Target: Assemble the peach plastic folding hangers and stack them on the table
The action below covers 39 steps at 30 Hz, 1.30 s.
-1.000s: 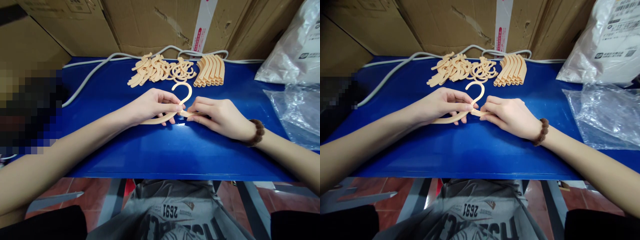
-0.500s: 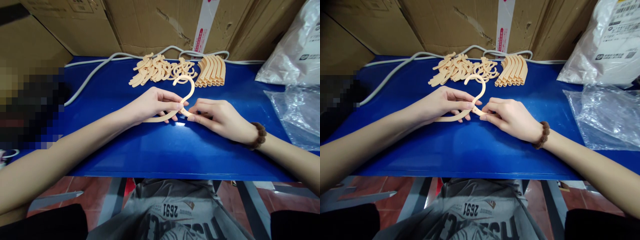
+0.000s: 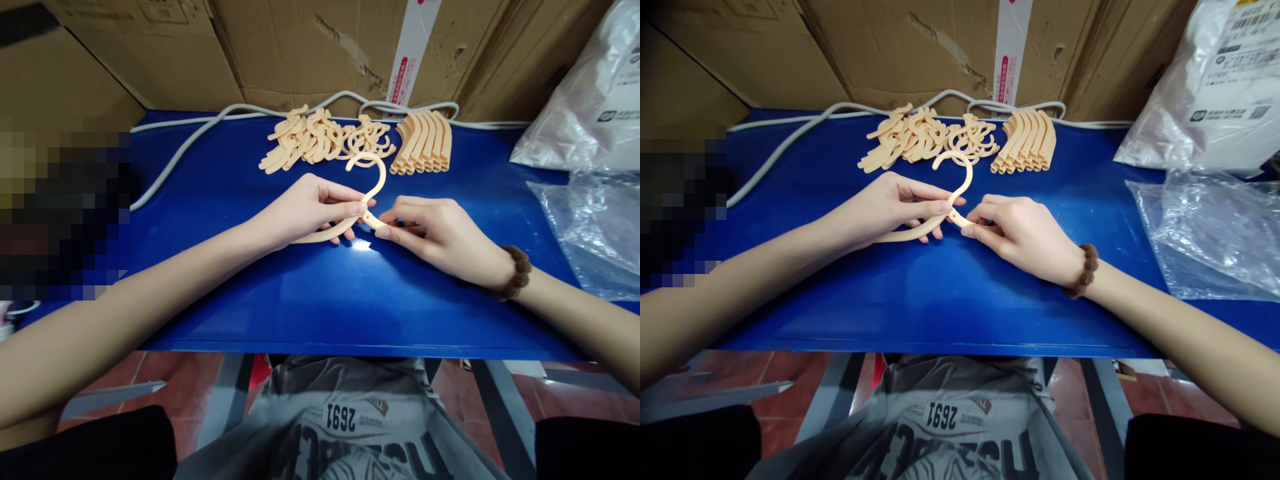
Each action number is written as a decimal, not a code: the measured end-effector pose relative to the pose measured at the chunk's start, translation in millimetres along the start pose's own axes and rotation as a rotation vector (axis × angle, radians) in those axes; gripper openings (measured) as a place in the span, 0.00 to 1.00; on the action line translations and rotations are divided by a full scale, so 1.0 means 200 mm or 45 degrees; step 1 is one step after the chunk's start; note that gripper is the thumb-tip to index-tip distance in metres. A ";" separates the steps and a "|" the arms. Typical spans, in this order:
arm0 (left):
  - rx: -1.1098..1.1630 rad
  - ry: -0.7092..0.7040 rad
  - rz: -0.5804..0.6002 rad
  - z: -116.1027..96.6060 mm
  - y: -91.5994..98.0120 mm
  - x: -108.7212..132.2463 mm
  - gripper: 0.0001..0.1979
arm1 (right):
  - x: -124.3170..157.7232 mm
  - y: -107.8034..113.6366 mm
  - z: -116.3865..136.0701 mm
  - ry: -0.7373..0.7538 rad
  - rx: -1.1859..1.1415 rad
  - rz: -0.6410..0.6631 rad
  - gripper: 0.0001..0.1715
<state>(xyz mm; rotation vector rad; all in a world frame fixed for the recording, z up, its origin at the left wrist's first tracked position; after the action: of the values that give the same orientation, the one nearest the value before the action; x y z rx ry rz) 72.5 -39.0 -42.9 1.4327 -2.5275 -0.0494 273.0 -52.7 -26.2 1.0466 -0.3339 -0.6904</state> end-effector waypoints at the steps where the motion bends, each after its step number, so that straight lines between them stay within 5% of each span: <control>1: -0.004 -0.002 0.001 0.00 0.00 0.00 0.10 | 0.00 0.00 0.00 0.006 0.008 -0.001 0.24; 39: 0.063 0.040 0.029 0.00 -0.01 -0.01 0.07 | 0.02 0.00 0.00 0.160 0.155 0.005 0.22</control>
<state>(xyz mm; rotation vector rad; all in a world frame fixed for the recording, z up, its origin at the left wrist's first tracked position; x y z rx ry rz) 75.1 -39.2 -43.6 1.4115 -2.5357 0.0396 276.4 -54.9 -26.4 1.1991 -0.2718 -0.6034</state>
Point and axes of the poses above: each hand's wrist, its own x-axis away from the middle knuckle, its own y-axis out of the back of the hand, z = x × y, the point moved 4 cm from there along -x, towards the middle knuckle, and after that the axes turned 6 degrees about z, right-handed, at the moved point
